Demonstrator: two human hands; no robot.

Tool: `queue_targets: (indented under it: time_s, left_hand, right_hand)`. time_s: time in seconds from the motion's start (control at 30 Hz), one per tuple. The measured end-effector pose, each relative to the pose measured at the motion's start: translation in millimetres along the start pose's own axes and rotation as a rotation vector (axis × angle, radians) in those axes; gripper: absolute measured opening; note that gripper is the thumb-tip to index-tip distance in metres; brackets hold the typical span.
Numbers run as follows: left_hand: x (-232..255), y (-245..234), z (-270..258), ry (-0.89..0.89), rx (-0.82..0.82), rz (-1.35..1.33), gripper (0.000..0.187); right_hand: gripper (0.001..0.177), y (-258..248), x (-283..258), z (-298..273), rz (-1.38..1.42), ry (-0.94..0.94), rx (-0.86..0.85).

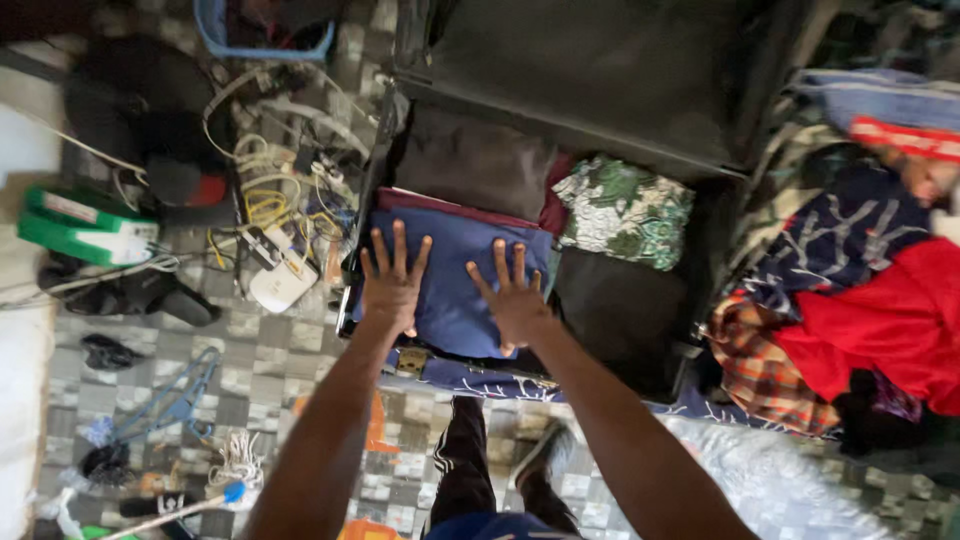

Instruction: The person selects a pair of black trousers from a pile of clothes, spreads them flat on a table, and folds them into a rectangle before placing them inside an open suitcase.

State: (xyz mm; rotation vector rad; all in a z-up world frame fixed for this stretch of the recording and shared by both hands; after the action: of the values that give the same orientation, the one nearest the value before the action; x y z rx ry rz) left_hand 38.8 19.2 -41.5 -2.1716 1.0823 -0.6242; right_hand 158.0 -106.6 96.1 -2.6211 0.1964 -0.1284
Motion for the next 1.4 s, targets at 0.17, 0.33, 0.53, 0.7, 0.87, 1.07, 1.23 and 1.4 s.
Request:
queue_targets:
  time_s: [0.17,0.33,0.53,0.7,0.87,1.07,1.23,1.4]
  left_hand:
    - [31,-4,-61,-0.109,0.471,-0.278,0.105]
    - [68,-8,-149,-0.007,0.605,-1.514,0.066]
    - [150,6,-268,0.267,0.442,-2.347,0.045]
    - [252,16,-316,0.279,0.313,-2.648,0.034]
    - [369,5,-321,0.381,0.108,-2.677,0.026]
    - [502,-25,-326,0.531,-0.213,-2.612,0.023]
    - [599,-22,-280,0.59,-0.467,-2.529,0.024]
    - [722,12,-179,0.362,-0.643,-2.512,0.015]
  right_hand:
    - [0.107,81,37,-31,0.585,-0.058,0.536]
    - [0.068,200,39,-130,2.046,-0.067,0.604]
    - [0.057,350,19,-270,2.361,0.106,0.839]
    - [0.06,443,48,-364,2.508,-0.14,1.256]
    - [0.054,512,83,-477,2.567,0.019,1.485]
    - [0.05,566,114,-550,2.575,-0.018,1.781]
    - [0.048,616,139,-566,2.653,0.068,1.908]
    - [0.047,685,185,-596,2.673,0.385,1.955]
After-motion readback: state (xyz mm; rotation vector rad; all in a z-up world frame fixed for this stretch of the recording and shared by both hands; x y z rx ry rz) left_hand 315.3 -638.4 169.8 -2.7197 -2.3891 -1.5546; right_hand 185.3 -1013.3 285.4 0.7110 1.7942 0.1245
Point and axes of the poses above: each hand's wrist, its own z-axis towards the middle knuckle, its own y-axis out of the palm, x = y × z, the point moved 6 cm from there along z, towards the middle knuckle, and after that the axes turned 13 degrees about -z, right-handed, at the moved point
